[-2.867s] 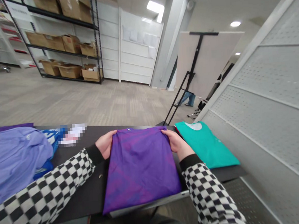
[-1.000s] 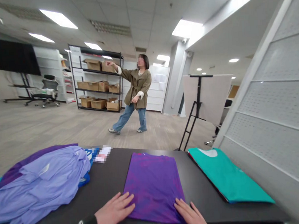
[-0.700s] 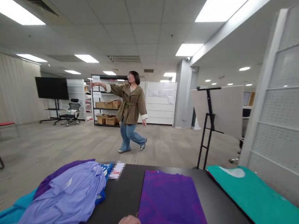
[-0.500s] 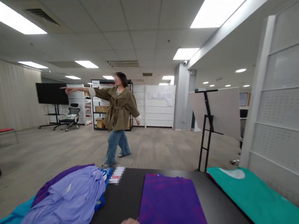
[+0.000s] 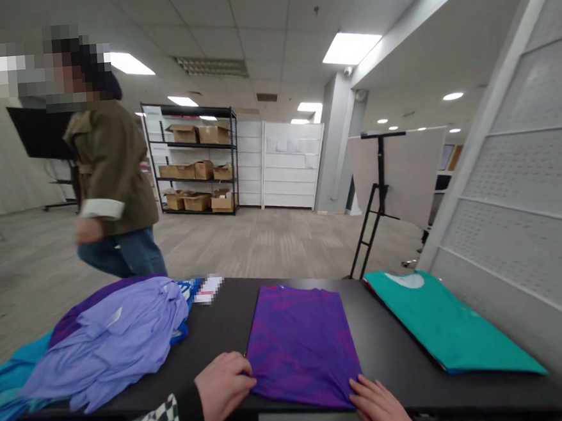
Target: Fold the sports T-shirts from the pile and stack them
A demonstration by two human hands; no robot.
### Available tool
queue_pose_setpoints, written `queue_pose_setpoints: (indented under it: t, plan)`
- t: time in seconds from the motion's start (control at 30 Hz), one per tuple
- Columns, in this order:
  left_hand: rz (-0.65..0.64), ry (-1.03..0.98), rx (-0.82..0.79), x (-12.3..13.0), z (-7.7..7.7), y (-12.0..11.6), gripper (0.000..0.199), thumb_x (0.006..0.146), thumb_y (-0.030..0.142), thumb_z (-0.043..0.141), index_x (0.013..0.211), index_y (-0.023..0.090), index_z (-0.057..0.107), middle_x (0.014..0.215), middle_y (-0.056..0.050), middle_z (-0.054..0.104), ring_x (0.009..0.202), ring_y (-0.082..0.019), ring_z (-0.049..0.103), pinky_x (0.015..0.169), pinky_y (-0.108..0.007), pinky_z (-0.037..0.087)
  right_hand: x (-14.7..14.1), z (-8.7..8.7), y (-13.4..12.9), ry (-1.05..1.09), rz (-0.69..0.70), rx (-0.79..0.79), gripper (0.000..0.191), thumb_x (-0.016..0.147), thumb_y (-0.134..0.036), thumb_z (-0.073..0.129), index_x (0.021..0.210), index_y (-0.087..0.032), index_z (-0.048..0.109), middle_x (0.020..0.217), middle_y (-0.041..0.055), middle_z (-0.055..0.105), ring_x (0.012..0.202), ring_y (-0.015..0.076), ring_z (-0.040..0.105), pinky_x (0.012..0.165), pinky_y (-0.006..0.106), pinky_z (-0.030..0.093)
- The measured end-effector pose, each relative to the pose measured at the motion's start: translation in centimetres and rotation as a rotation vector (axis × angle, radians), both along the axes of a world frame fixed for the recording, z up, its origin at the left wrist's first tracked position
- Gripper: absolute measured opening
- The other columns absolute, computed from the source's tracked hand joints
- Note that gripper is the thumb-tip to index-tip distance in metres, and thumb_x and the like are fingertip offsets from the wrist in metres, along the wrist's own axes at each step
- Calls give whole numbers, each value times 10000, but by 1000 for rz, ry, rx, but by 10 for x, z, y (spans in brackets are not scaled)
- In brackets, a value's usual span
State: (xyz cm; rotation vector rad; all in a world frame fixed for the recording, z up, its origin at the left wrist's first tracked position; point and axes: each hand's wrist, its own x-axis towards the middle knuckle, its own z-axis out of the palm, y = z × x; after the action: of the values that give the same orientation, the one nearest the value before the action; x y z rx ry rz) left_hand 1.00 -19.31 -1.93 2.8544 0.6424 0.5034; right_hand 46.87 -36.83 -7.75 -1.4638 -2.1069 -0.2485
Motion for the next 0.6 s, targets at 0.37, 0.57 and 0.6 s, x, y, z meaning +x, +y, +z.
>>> queue_pose_setpoints:
  t: [0.37,0.57,0.6]
  plan:
    - [-9,46,-26,-9,-1,-13,201,1075,340,656,1236,243,726,1194,-84,772,1157,-270,692,1022,-421,520,-21,20,-19,222,-89,-152,387,1152,-511,555,1191,-300,878,1452,130,792,1407,355,738,1226,629,584]
    - [-55,-40,-40,-11,16,-21,206,1133,289,564,1170,252,763,1358,-78,792,1387,-271,658,1231,-454,469,-24,43,-19,314,-77,-229,447,1129,-607,572,1194,-290,879,1318,138,845,1339,363,777,1223,627,586]
    - [-77,-82,-74,-13,21,-23,244,1148,285,525,1185,251,764,1370,-77,799,1406,-260,661,1260,-446,459,-25,52,-21,339,-81,-244,457,1121,-626,582,1183,-286,881,1327,141,842,1353,365,769,1218,599,598]
